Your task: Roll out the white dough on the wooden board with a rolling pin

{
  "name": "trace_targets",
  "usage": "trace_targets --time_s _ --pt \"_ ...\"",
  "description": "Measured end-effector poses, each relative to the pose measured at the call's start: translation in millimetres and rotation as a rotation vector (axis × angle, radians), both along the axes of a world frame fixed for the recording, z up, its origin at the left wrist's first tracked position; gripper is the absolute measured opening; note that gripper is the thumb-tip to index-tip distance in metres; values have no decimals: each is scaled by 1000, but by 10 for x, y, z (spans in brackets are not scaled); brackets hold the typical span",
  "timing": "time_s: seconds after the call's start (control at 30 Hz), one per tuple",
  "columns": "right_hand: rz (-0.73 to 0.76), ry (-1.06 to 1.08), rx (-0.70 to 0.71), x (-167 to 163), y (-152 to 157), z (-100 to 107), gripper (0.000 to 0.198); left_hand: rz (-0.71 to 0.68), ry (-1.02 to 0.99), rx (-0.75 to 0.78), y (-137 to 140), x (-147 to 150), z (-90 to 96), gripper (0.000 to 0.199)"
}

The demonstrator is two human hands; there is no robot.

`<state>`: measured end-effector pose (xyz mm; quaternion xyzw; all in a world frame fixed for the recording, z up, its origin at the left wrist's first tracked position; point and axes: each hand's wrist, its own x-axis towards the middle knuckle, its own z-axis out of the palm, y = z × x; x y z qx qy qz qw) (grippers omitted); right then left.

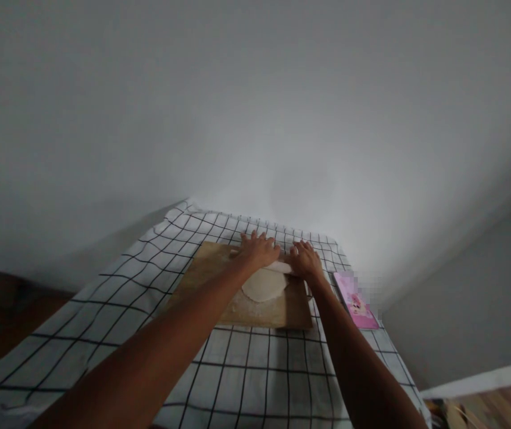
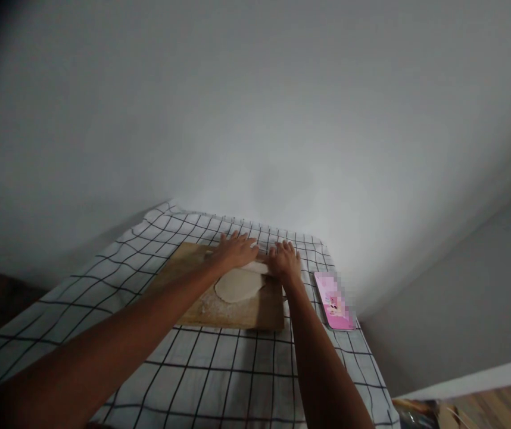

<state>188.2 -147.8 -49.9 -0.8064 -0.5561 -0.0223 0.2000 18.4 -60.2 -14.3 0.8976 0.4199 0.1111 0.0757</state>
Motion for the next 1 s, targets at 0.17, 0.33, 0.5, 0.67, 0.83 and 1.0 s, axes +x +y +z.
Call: trace_targets --time_s 0.17,0.33,0.5,0.67,0.83,1.0 --pt "28 6 -11 -151 -379 17 55 -172 26 131 -311 -209 -111 38" --pt "209 153 353 68 -1016 114 66 -166 -54 228 -706 -405 -140 40" --pt "-105 348 599 658 -2044 54 73 -124 -45 156 -1021 -565 -67 46" --pt "-265 284 595 904 -2578 -247 80 -120 -56 106 -1186 -656 -45 46" --pt "-360 237 578 837 -2564 -346 64 -129 -40 110 -1187 -658 -45 47" --pt "-366 216 505 814 -2548 -317 48 -105 -27 86 -1135 -635 -70 48"
